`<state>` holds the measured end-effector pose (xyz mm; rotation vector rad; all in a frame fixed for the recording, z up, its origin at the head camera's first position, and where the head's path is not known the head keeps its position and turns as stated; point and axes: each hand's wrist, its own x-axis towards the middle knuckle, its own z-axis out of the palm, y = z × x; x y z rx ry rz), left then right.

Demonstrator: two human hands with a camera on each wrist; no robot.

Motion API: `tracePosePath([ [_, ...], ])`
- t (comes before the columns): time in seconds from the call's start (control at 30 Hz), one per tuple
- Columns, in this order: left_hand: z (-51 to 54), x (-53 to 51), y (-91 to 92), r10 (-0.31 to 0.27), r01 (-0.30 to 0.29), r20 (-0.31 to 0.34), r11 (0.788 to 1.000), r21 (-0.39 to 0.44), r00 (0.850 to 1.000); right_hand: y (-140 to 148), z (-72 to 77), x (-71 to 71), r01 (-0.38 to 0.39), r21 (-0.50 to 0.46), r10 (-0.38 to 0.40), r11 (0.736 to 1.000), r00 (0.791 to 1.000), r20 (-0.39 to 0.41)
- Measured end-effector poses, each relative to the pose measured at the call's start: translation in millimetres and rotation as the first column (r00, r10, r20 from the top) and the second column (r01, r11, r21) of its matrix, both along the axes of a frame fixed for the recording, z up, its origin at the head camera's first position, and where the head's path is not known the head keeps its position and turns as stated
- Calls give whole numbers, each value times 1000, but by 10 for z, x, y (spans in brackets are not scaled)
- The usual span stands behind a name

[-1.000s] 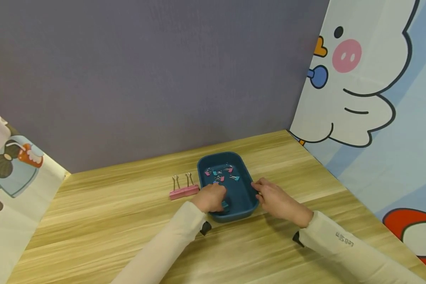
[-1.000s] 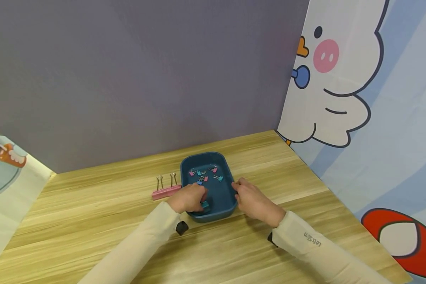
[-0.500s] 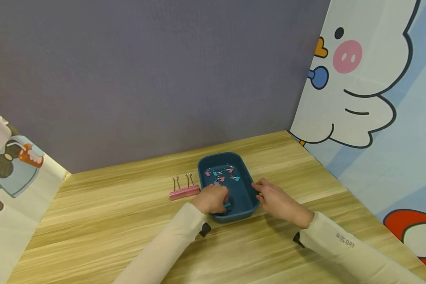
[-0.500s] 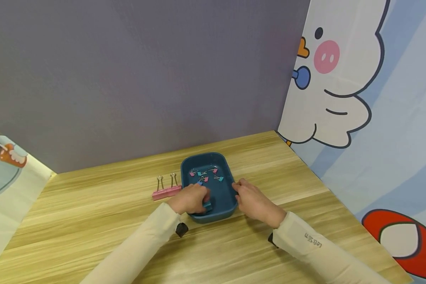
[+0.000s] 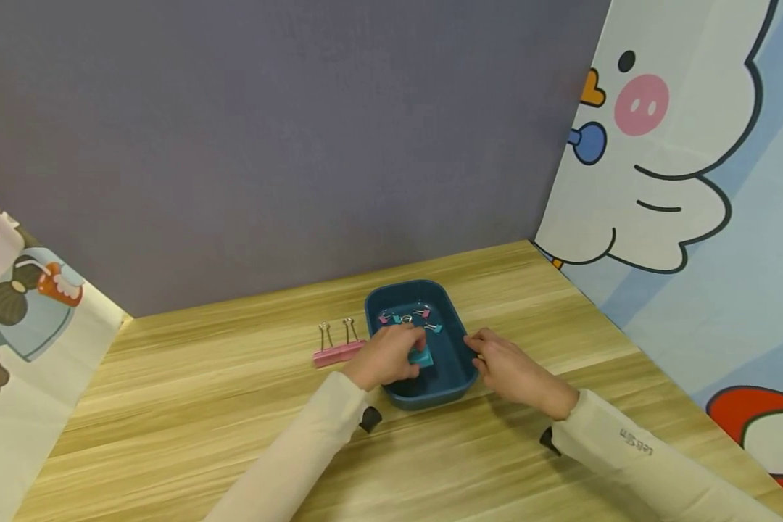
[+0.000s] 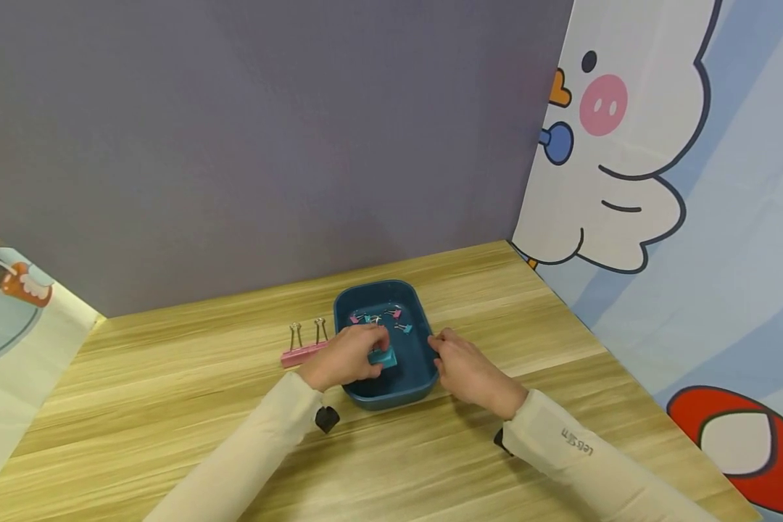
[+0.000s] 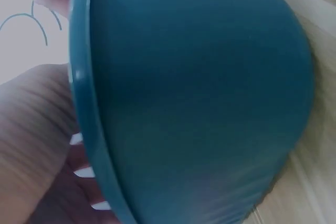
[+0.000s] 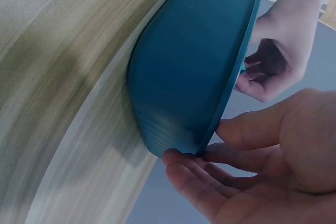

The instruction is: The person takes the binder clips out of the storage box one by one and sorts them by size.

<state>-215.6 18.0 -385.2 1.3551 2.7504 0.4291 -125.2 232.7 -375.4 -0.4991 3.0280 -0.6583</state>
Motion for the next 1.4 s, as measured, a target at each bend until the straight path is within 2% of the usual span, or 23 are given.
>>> tracePosePath([
  [0.2, 30, -8, -86, -51, 56, -55, 993, 99, 997, -3, -10, -11, 3, 5, -3, 1000, 1000, 4],
  [0.47, 116, -22, -245, -92, 120, -143, 972, 203, 985, 0, -18, -14, 7, 7, -7, 1000, 1000, -2],
  [0.7, 130, -11, -413, -57, 81, -119, 977, 200, 991, 3, -22, -15, -8, 14, 9, 1000, 1000, -25],
  [0.8, 131, -11, -496, -58, 81, -115, 974, 211, 992, 9, -40, -26, -7, 19, 8, 1000, 999, -32],
  [1.1, 63, -66, -864, -49, 89, -169, 967, 240, 984, 25, -71, -36, -20, 16, 20, 1000, 999, -39],
  [1.4, -39, -106, -1286, 48, -17, -121, 970, 244, 992, 34, -56, -38, -35, 0, 35, 999, 999, -36],
])
